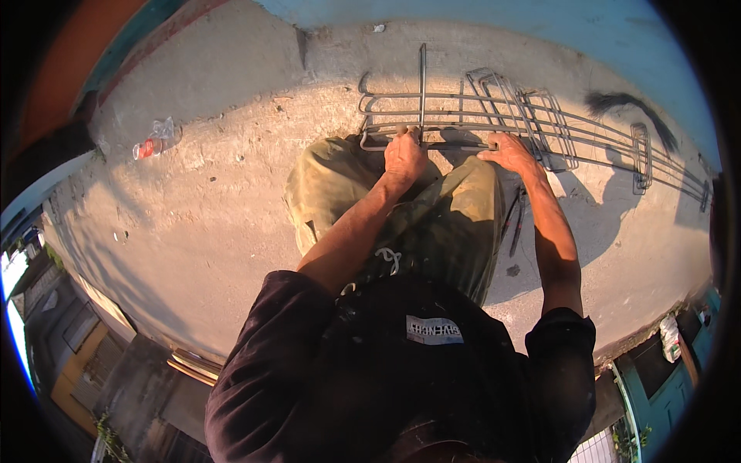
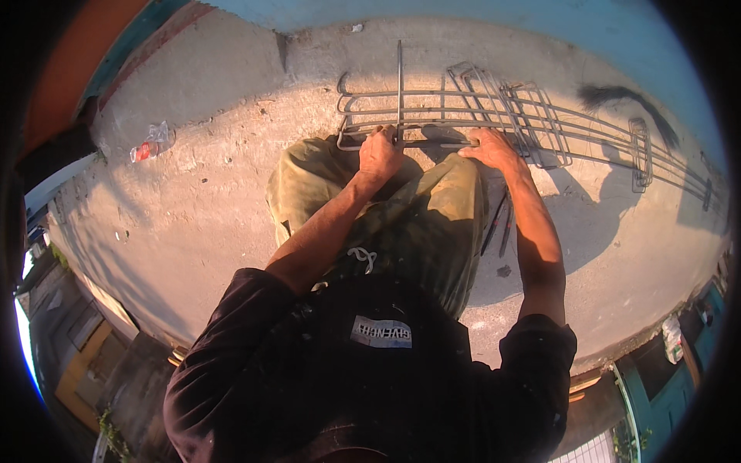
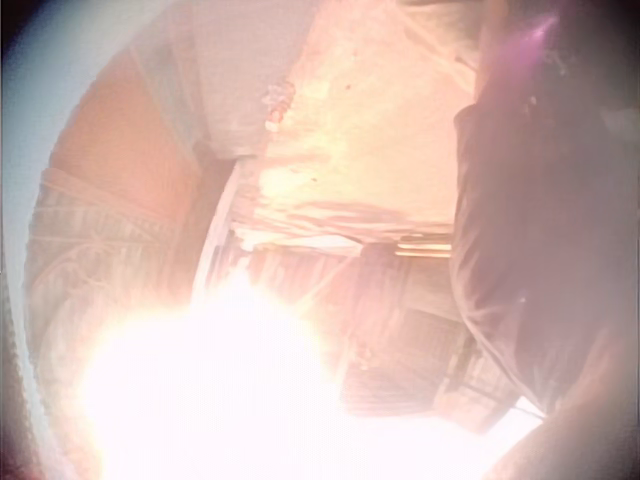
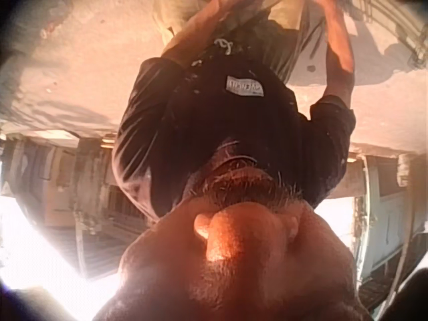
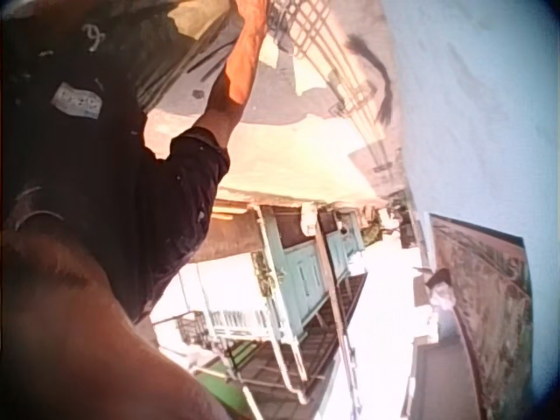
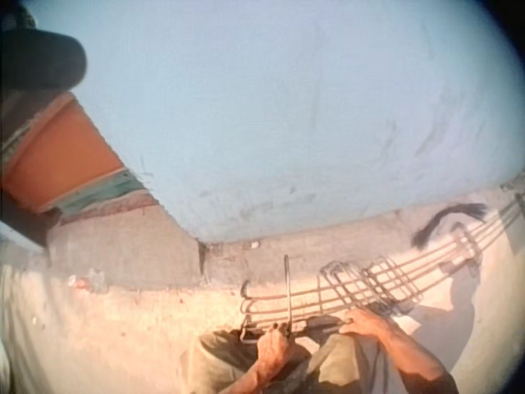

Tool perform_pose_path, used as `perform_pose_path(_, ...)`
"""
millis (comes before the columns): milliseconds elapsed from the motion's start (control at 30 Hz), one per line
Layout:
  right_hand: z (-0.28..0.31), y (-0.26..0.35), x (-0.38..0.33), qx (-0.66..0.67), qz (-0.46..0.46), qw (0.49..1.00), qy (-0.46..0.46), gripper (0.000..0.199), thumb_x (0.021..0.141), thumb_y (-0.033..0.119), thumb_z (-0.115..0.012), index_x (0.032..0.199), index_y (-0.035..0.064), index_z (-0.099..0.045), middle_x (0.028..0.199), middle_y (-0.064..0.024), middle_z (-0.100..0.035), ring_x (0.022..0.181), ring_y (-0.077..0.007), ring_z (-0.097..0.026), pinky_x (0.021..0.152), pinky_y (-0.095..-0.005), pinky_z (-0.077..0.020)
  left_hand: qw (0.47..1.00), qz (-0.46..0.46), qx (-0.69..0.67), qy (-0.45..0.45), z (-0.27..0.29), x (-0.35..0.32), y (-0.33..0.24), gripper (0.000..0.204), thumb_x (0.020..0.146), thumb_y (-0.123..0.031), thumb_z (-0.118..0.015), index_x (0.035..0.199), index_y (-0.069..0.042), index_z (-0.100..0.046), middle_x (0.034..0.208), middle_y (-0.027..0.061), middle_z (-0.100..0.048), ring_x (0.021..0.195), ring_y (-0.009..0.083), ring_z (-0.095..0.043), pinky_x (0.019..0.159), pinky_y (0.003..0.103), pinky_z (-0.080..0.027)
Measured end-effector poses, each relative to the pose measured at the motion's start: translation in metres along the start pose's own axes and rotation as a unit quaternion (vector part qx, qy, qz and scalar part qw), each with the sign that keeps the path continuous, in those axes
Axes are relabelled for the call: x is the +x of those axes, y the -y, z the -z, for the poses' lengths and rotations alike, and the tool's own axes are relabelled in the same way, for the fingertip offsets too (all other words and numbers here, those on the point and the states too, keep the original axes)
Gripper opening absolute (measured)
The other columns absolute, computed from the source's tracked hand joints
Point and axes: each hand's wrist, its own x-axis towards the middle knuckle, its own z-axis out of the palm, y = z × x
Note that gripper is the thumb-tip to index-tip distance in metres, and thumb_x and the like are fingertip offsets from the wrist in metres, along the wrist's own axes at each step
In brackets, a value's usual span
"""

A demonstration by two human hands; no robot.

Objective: The person assembles a metal frame structure on a concrete floor. They arrange metal rods and wire loops, then use pliers to twist wire ties around the intersections to secure the components together.

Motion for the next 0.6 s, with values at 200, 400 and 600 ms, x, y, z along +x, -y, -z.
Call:
perform_pose_path(200,-0.003,-0.022,0.012,0.006,0.064,0.998,0.019,0.043,0.077,0.035,-0.074,0.078,-0.0040,-0.057,0.072,-0.0203,-0.058,0.067,-0.0330,-0.053,0.065,-0.0449,-0.0411,0.978,-0.113,0.105,0.141,0.026,0.008,0.009,0.029,0.084,-0.030,-0.064,0.100,-0.006,-0.065,0.100,0.0195,-0.065,0.096,0.0370,-0.061,0.082,0.046,-0.049)
perform_pose_path(400,-0.003,-0.021,0.007,0.006,0.063,0.998,0.006,0.042,0.079,0.035,-0.073,0.076,-0.0042,-0.056,0.067,-0.0206,-0.055,0.063,-0.0321,-0.049,0.063,-0.0444,-0.0402,0.971,-0.144,0.014,0.192,0.006,0.018,0.024,0.039,0.083,-0.035,-0.067,0.109,-0.005,-0.062,0.092,0.0204,-0.067,0.090,0.0393,-0.063,0.081,0.044,-0.049)
perform_pose_path(600,-0.011,-0.016,-0.004,0.046,0.056,0.997,-0.034,0.041,0.078,0.034,-0.073,0.077,-0.0038,-0.059,0.073,-0.0213,-0.060,0.068,-0.0350,-0.055,0.065,-0.0445,-0.0420,0.963,-0.066,-0.026,0.261,-0.012,0.024,0.010,0.041,0.083,-0.032,-0.069,0.113,-0.006,-0.061,0.092,0.0207,-0.066,0.092,0.0379,-0.063,0.080,0.045,-0.048)
